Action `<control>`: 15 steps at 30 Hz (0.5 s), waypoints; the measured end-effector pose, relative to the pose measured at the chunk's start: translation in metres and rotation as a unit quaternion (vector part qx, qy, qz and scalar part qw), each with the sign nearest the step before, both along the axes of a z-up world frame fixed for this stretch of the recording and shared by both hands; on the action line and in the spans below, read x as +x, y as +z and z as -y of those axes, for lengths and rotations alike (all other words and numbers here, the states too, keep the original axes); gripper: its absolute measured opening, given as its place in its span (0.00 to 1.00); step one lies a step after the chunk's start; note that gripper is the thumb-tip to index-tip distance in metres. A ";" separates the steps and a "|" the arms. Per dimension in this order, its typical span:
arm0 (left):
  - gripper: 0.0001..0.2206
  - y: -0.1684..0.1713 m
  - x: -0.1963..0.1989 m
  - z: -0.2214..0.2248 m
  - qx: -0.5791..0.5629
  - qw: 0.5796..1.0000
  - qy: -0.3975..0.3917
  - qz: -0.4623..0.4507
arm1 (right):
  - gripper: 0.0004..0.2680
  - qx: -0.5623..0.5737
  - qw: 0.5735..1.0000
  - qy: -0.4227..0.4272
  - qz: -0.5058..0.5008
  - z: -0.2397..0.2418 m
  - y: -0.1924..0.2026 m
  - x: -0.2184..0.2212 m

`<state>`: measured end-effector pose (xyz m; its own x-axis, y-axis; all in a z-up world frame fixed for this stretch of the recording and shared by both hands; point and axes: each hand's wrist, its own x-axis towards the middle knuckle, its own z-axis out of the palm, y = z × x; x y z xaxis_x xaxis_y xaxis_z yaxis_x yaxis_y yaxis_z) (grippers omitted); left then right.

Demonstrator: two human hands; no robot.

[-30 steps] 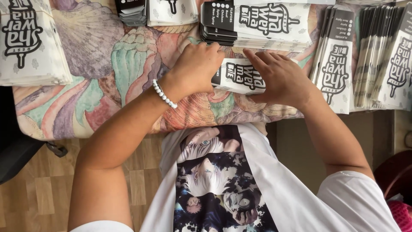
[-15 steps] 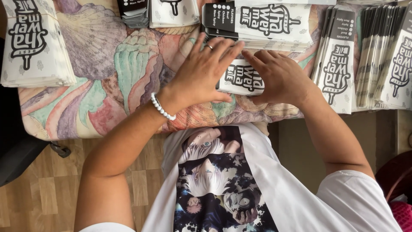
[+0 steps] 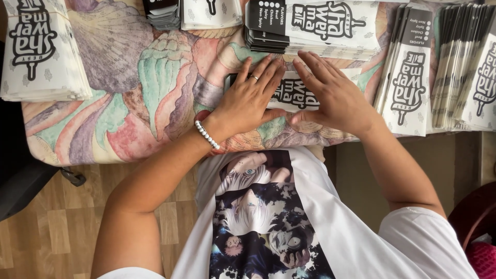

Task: Organizing and stacking paper packaging bags on a table.

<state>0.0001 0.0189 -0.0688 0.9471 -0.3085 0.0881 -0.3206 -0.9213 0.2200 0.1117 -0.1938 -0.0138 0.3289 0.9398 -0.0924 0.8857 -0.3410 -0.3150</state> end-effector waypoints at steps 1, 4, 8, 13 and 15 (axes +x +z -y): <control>0.45 0.001 0.000 0.000 -0.002 1.000 0.000 -0.003 | 0.42 -0.006 1.000 -0.006 0.012 -0.001 -0.002 -0.004; 0.44 0.000 -0.001 -0.001 -0.006 1.000 0.002 0.008 | 0.36 -0.003 0.999 -0.007 0.048 0.001 -0.014 -0.011; 0.42 -0.011 -0.001 -0.004 -0.032 0.998 0.001 0.053 | 0.34 0.082 0.992 0.008 0.095 0.003 -0.032 -0.008; 0.37 -0.025 0.002 -0.008 -0.055 0.993 -0.020 0.102 | 0.33 0.097 0.991 0.001 0.089 0.000 -0.030 -0.007; 0.36 -0.024 0.002 -0.007 -0.068 0.989 -0.024 0.126 | 0.34 0.092 0.993 -0.002 0.073 -0.002 -0.018 -0.002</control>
